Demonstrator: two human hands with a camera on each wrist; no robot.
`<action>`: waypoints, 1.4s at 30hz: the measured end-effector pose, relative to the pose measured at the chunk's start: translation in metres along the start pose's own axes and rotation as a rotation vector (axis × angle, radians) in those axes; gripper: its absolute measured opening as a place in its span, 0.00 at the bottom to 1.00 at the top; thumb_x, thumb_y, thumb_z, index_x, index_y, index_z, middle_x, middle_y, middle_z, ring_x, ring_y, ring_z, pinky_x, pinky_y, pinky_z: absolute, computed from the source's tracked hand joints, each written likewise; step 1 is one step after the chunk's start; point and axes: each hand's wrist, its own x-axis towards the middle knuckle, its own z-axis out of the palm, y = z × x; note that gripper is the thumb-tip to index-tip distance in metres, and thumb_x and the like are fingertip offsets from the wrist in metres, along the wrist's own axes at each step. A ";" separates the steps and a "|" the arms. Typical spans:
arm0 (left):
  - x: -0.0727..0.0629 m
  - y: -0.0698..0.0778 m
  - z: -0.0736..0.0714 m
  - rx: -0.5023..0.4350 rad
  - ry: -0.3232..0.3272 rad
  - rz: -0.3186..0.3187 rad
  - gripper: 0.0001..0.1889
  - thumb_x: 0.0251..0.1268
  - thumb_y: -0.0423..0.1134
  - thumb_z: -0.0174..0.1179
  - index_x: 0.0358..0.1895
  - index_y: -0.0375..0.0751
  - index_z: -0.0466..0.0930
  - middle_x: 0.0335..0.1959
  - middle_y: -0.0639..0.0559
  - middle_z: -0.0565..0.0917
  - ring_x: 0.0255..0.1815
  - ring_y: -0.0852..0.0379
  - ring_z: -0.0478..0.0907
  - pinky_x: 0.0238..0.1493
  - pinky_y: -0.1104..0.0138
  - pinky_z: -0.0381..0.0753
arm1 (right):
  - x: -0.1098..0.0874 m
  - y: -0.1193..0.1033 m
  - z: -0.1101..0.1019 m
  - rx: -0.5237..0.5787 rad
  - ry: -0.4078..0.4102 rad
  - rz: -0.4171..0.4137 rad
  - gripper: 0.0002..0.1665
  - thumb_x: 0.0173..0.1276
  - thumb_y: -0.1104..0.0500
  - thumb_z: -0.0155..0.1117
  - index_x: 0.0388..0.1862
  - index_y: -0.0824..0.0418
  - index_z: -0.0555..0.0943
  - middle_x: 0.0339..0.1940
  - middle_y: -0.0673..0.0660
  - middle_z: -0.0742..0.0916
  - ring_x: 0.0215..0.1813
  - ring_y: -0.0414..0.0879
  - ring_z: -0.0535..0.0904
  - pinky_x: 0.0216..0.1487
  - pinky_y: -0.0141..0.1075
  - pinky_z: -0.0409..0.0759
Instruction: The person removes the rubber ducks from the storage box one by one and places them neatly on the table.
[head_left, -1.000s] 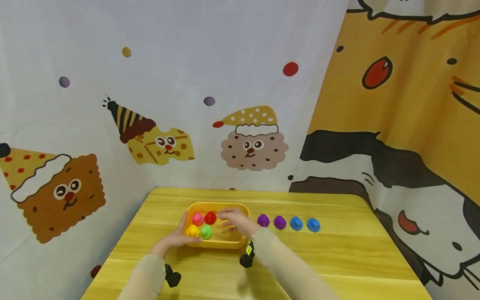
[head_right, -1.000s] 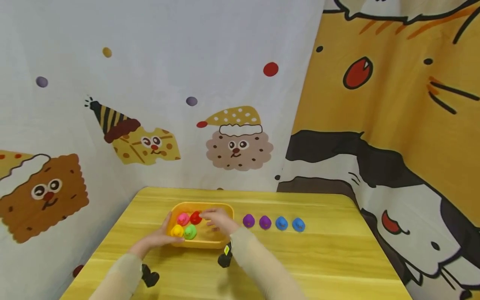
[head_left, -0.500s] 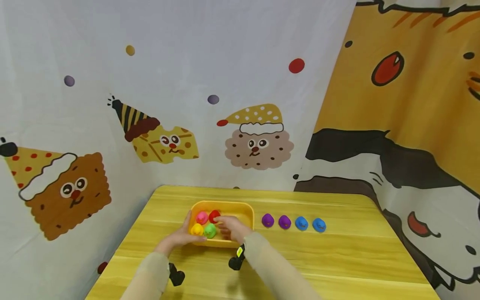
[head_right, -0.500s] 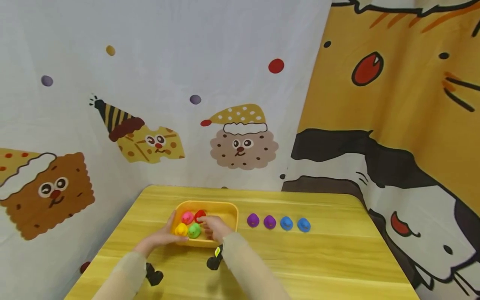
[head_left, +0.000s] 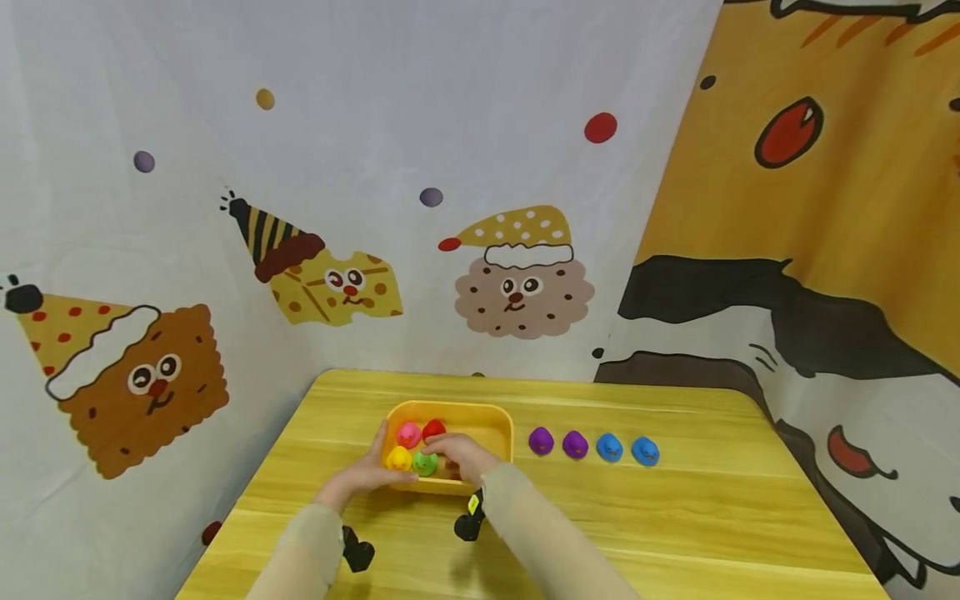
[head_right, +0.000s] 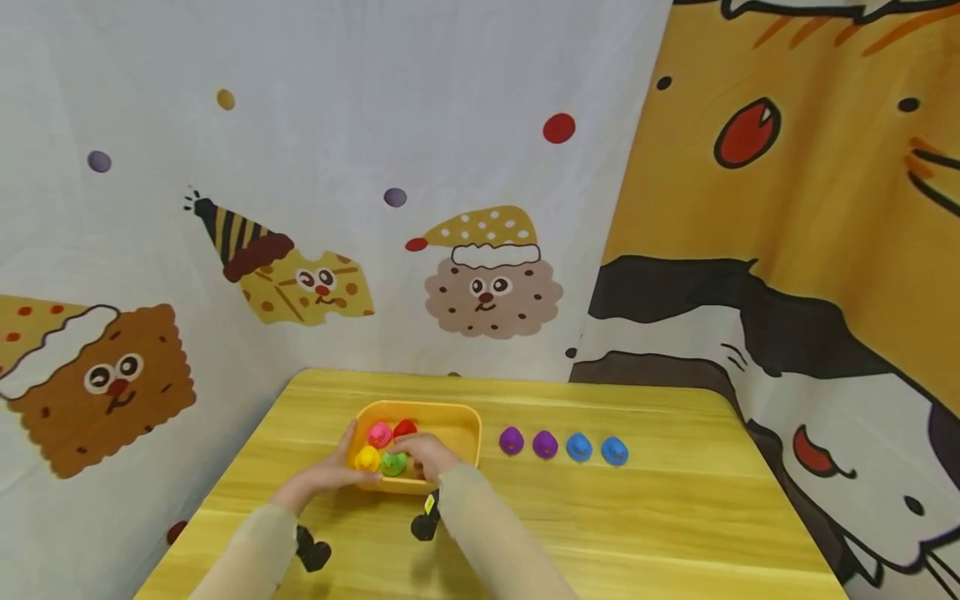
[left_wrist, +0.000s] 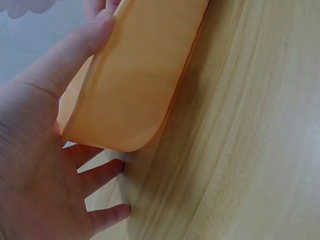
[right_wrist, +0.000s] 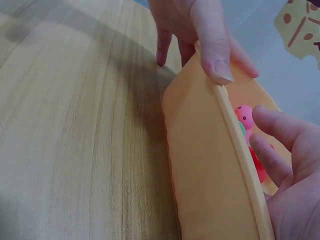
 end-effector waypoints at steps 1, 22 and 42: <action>0.000 0.001 0.001 0.003 0.000 0.005 0.71 0.47 0.54 0.75 0.76 0.43 0.19 0.74 0.24 0.35 0.71 0.24 0.44 0.67 0.34 0.45 | 0.001 0.000 0.000 -0.008 -0.001 -0.003 0.26 0.61 0.58 0.70 0.60 0.60 0.81 0.55 0.55 0.81 0.24 0.44 0.59 0.29 0.33 0.66; -0.004 0.011 0.002 0.002 0.003 0.017 0.71 0.47 0.52 0.75 0.75 0.39 0.20 0.74 0.22 0.36 0.71 0.24 0.46 0.67 0.35 0.45 | -0.001 -0.003 0.008 -0.191 0.041 -0.068 0.21 0.59 0.63 0.70 0.53 0.64 0.84 0.58 0.56 0.82 0.63 0.60 0.72 0.62 0.49 0.71; 0.002 0.002 0.000 -0.038 0.006 0.000 0.72 0.46 0.49 0.76 0.75 0.40 0.19 0.75 0.25 0.35 0.72 0.27 0.47 0.68 0.36 0.46 | 0.001 -0.006 0.012 -0.248 0.057 -0.056 0.20 0.58 0.65 0.72 0.51 0.66 0.85 0.54 0.58 0.84 0.57 0.53 0.77 0.56 0.43 0.77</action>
